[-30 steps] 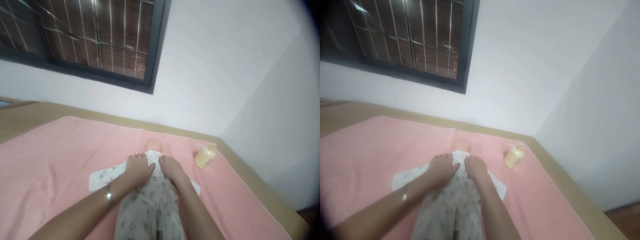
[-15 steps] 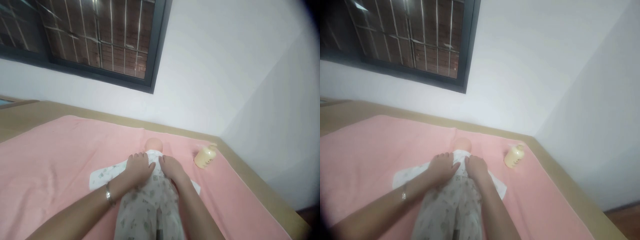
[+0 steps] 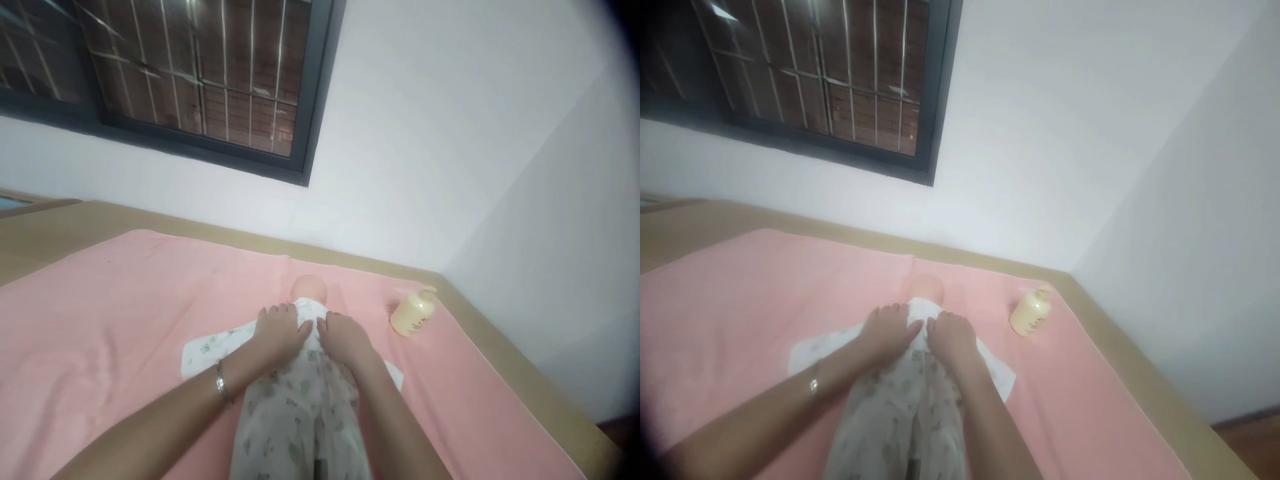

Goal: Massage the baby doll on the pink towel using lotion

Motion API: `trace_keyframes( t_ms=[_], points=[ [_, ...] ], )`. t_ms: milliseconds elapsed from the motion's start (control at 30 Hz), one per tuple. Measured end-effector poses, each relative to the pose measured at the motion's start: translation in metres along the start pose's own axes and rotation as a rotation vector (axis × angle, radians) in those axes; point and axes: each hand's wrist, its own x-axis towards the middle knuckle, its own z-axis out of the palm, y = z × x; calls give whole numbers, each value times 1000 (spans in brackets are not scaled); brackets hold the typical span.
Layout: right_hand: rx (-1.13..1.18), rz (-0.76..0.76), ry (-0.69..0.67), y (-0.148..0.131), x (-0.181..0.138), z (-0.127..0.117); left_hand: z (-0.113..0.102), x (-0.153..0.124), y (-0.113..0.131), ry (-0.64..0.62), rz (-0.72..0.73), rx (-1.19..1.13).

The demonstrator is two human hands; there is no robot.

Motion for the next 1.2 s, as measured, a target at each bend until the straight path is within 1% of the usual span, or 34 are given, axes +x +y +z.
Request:
trace_keyframes(
  t_ms=[100,167,233,333,367,433,533,633,700,733,800,900,967,1000,1100,1200],
  points=[
    [116,22,-36,7,10,4,4,-9,6,85,71,166],
    [156,24,-48,9,12,4,4,-9,5,86,114,191],
    [144,13,-42,8,8,3,3,-4,1,38,98,134],
    [80,-5,-1,0,-2,-1,0,7,-5,-33,-14,-54],
    [56,-12,20,-2,-6,-2,-1,10,-6,-44,-43,-101],
    [25,-14,45,-5,-9,-3,-1,11,-5,-47,-44,-120],
    [64,10,22,-3,-3,-1,0,4,1,7,-42,-9],
    [173,32,-35,5,7,2,2,-9,8,84,9,122],
    [202,45,-50,8,11,4,3,-13,10,124,47,169],
    [188,34,-52,8,10,4,3,-13,9,120,65,178],
    [110,-21,-42,5,6,3,3,-8,4,69,74,151],
    [-25,-97,7,-2,-5,1,3,5,-4,-29,6,-16],
    [-50,-87,37,-6,-9,0,3,10,-8,-45,-34,-118],
    [-46,-76,38,-7,-10,-1,3,11,-8,-43,-34,-130],
    [-34,-78,4,-4,-7,-1,0,4,-4,-16,-4,-11],
    [4,-70,-13,1,0,0,-1,-9,4,14,78,172]
  ],
)
